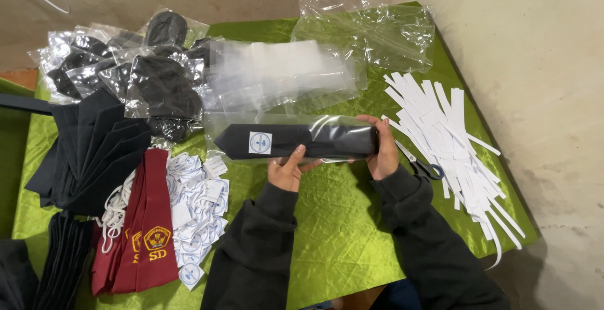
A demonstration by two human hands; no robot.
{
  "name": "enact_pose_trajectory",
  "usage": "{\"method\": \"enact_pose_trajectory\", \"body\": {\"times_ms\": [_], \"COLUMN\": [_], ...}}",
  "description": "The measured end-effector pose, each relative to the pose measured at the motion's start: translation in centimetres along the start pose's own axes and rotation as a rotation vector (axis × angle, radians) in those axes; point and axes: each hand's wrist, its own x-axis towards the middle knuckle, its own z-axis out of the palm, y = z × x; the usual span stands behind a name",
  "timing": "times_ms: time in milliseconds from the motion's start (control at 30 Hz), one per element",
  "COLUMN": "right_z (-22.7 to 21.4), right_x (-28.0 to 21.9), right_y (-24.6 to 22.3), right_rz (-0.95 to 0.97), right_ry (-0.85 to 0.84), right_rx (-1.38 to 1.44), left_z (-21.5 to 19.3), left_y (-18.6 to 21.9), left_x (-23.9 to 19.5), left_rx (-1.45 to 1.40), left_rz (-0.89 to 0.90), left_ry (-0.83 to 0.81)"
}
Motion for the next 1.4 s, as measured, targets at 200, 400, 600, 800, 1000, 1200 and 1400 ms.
{"method": "enact_pose_trajectory", "body": {"times_ms": [200,400,600,800,1000,1200,1400], "right_z": [0.5,-0.5,-4.1,-2.6,-1.4,-2.1,-1.5], "right_x": [-0.5,-0.1,1.6,0.6,1.5,0.5,-0.6], "right_y": [0.4,2.6,6.5,-0.8,0.5,3.2,5.3], "right_rz": [-0.204,0.085,0.093,0.043,0.04,0.005,-0.058], "right_ry": [-0.084,-0.097,0.01,-0.064,0.135,-0.225,-0.621], "right_rx": [-0.027,0.381,0.373,0.732,0.277,-0.466,-0.342], "left_z": [-2.2,-3.9,-5.5,-1.6,-1.5,2.7,0.5], "left_y": [-4.3,-5.3,-2.7,2.9,-1.2,1.5,1.8], "left_x": [0.7,1.9,-1.6,2.0,-0.1,-1.3,-0.4], "left_rx": [0.008,-0.07,0.579,1.099,0.347,0.655,0.65], "left_rz": [0.019,0.052,0.561,1.097,-0.293,0.126,0.453], "left_ry": [-0.061,-0.054,-0.193,-0.154,-0.606,-0.501,-0.281]}}
